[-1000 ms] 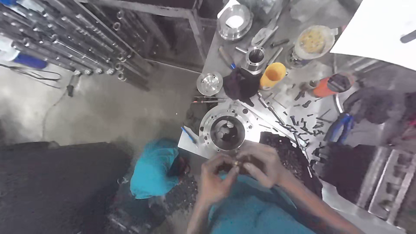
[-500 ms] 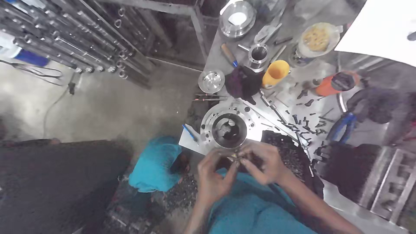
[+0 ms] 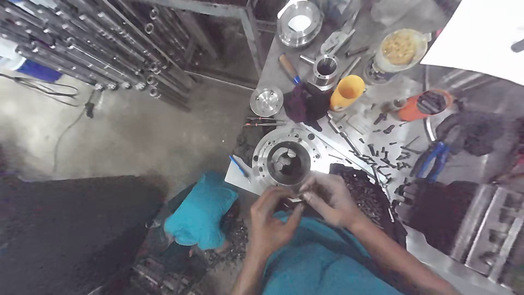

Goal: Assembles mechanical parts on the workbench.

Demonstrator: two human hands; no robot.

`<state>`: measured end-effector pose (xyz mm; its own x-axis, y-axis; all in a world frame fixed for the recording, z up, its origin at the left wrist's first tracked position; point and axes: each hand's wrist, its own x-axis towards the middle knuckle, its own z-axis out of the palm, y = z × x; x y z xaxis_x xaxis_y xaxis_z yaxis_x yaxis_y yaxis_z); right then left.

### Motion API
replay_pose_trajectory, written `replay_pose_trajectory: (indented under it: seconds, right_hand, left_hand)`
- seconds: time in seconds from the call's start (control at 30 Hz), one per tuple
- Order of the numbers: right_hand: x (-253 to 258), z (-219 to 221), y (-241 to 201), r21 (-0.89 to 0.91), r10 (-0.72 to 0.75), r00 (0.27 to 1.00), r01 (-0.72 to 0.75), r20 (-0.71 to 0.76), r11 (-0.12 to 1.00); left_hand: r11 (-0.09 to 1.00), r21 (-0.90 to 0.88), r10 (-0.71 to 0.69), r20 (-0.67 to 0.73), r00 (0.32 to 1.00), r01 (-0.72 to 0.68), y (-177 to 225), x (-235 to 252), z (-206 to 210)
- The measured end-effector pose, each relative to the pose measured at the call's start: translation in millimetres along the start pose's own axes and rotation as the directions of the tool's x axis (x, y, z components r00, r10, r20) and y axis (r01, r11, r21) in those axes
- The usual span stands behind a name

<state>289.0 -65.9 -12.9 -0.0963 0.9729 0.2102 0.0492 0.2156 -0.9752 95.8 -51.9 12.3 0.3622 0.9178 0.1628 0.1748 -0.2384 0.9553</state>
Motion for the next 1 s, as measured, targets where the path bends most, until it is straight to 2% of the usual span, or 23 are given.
replay_pose_trajectory:
  seconds: [0.2, 0.3, 0.37, 0.4, 0.47, 0.57, 0.7, 0.83, 0.9, 1.0]
  right_hand:
    - [1, 1, 0, -0.128, 0.007, 0.997, 0.003, 0.079, 0.992]
    - [-1, -5, -1, -0.222, 0.053, 0.994, -0.031, 0.091, 0.975]
    - [0, -4, -1, -0.219, 0.090, 0.990, -0.066, 0.104, 0.974]
    - [1, -5, -1, -0.216, 0.095, 0.989, -0.068, 0.118, 0.974]
    - [2, -7, -1, -0.210, 0.089, 0.985, -0.056, 0.150, 0.976]
    - [2, -10, 4, -0.232, 0.013, 0.981, 0.033, 0.193, 0.972]
    - [6, -10, 14, -0.239, -0.151, 0.961, 0.206, 0.232, 0.949]
    - [11, -8, 13, -0.207, -0.168, 0.945, 0.230, 0.281, 0.951]
    - [10, -4, 14, -0.217, -0.179, 0.945, 0.242, 0.273, 0.946]
    - [12, -11, 14, -0.315, -0.185, 0.962, 0.243, 0.201, 0.917]
  left_hand:
    - [0.993, 0.119, 0.024, -0.026, 0.999, -0.020, 3, -2, 1]
    - [0.974, 0.224, 0.043, -0.040, 0.998, -0.032, 0, -2, 6]
    - [0.966, 0.260, 0.012, -0.037, 0.999, -0.001, 2, -4, 4]
    - [0.970, 0.240, -0.028, -0.032, 0.999, 0.035, 5, -2, 3]
    - [0.970, 0.146, -0.196, -0.002, 0.981, 0.194, 13, 2, -1]
    - [0.902, -0.061, -0.419, 0.110, 0.901, 0.427, 17, 9, -10]
    - [0.830, -0.206, -0.492, 0.166, 0.855, 0.518, 13, 6, -14]
    - [0.763, -0.296, -0.540, 0.196, 0.818, 0.575, 13, 2, -15]
    - [0.754, -0.308, -0.542, 0.207, 0.814, 0.581, 13, -1, -17]
    - [0.764, -0.379, -0.484, 0.198, 0.852, 0.522, 9, -6, -13]
